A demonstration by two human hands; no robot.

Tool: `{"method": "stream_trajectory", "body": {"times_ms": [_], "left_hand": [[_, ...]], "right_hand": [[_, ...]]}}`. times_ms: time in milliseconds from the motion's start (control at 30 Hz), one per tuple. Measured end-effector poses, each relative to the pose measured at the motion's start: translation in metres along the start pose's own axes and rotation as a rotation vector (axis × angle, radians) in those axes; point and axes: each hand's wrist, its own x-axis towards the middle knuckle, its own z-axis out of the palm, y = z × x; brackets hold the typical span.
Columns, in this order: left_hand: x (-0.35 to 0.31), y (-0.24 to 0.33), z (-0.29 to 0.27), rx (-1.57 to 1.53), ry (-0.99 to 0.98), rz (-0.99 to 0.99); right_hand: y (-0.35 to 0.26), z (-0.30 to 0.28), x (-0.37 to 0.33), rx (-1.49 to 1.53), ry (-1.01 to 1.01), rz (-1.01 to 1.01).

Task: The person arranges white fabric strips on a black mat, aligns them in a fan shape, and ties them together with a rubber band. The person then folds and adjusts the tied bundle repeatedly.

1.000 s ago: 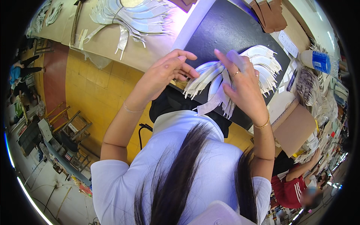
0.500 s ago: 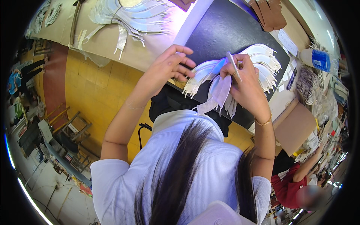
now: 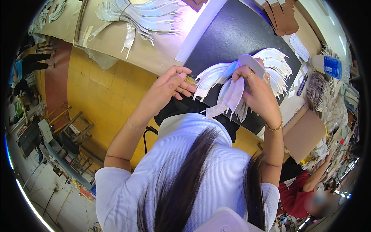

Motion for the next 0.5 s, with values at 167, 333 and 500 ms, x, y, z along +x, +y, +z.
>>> {"method": "stream_trajectory", "body": {"times_ms": [167,333,500], "left_hand": [[-0.002,0.005,0.005,-0.117,-0.059,0.078],[0.014,-0.003,0.033,-0.253,-0.159,0.282],[0.018,0.001,0.046,-0.127,-0.103,0.364]], "right_hand": [[-0.004,-0.001,0.002,-0.061,0.006,-0.010],[-0.012,-0.005,0.004,-0.105,-0.060,0.051],[-0.017,-0.005,0.003,-0.122,-0.023,0.045]]}}
